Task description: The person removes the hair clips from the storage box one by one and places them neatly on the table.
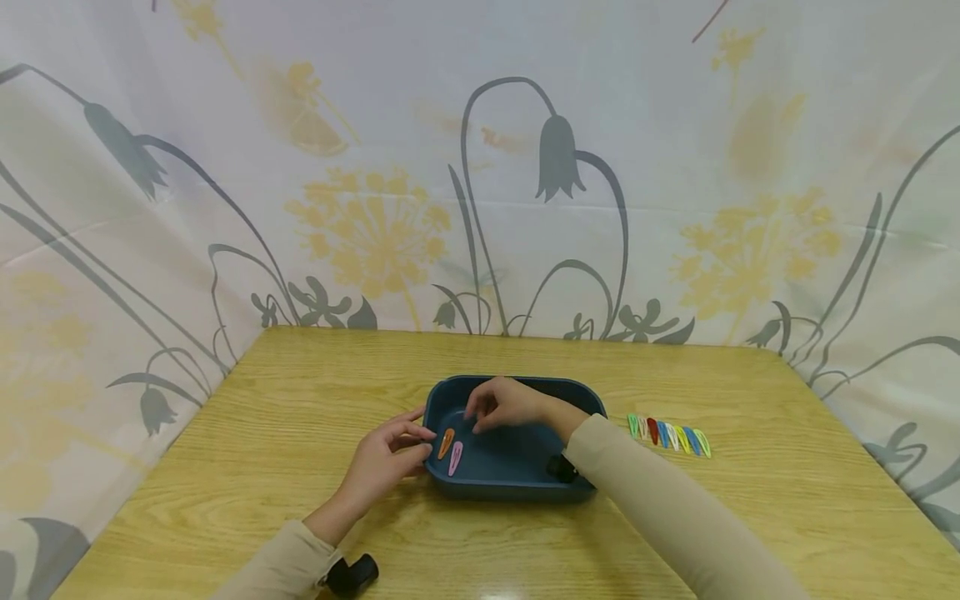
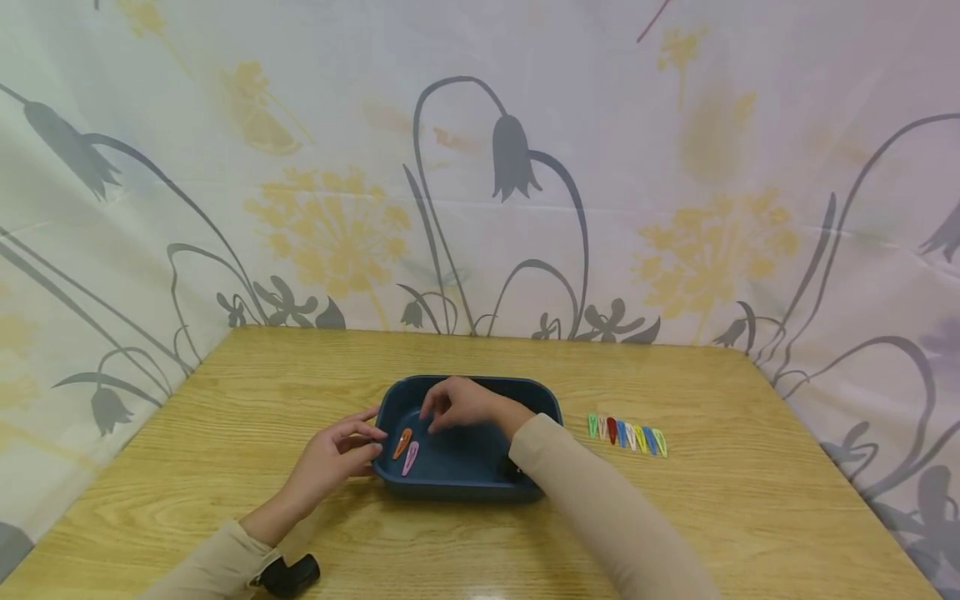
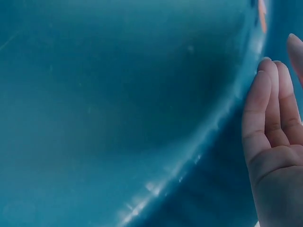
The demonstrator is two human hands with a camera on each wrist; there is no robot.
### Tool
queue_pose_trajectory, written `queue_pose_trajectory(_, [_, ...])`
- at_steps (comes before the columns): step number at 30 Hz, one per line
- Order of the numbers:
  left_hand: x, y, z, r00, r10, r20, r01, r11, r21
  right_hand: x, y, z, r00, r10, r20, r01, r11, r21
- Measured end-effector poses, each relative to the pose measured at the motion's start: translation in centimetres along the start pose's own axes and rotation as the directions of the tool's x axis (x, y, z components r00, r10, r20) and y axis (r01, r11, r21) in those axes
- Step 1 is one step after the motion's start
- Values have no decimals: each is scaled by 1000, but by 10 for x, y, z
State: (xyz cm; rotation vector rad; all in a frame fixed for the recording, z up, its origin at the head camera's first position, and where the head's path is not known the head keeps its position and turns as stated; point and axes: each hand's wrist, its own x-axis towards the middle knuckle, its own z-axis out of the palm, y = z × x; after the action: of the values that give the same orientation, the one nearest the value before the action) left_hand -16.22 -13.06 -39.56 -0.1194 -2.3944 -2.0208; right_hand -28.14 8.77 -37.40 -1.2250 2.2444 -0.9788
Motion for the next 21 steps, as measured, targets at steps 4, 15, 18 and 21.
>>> queue_pose_trajectory(4, [0,0,0,1000,-4,-5,4,1000,-1,5,1,6,999,5,42,-3,999,-50])
queue_pose_trajectory(15, [0,2,0,1000,-7,10,7,1000,-30,15,2,18,997,39,64,-31,992,-125])
queue_pose_trajectory(18, [0,1,0,1000,-10,7,10,999,-31,17,0,20,997,28,73,-17,988,-152])
queue_pose_trajectory(21, [0,2,0,1000,-9,5,9,1000,-21,18,-1,20,996,22,82,-7,984,-177])
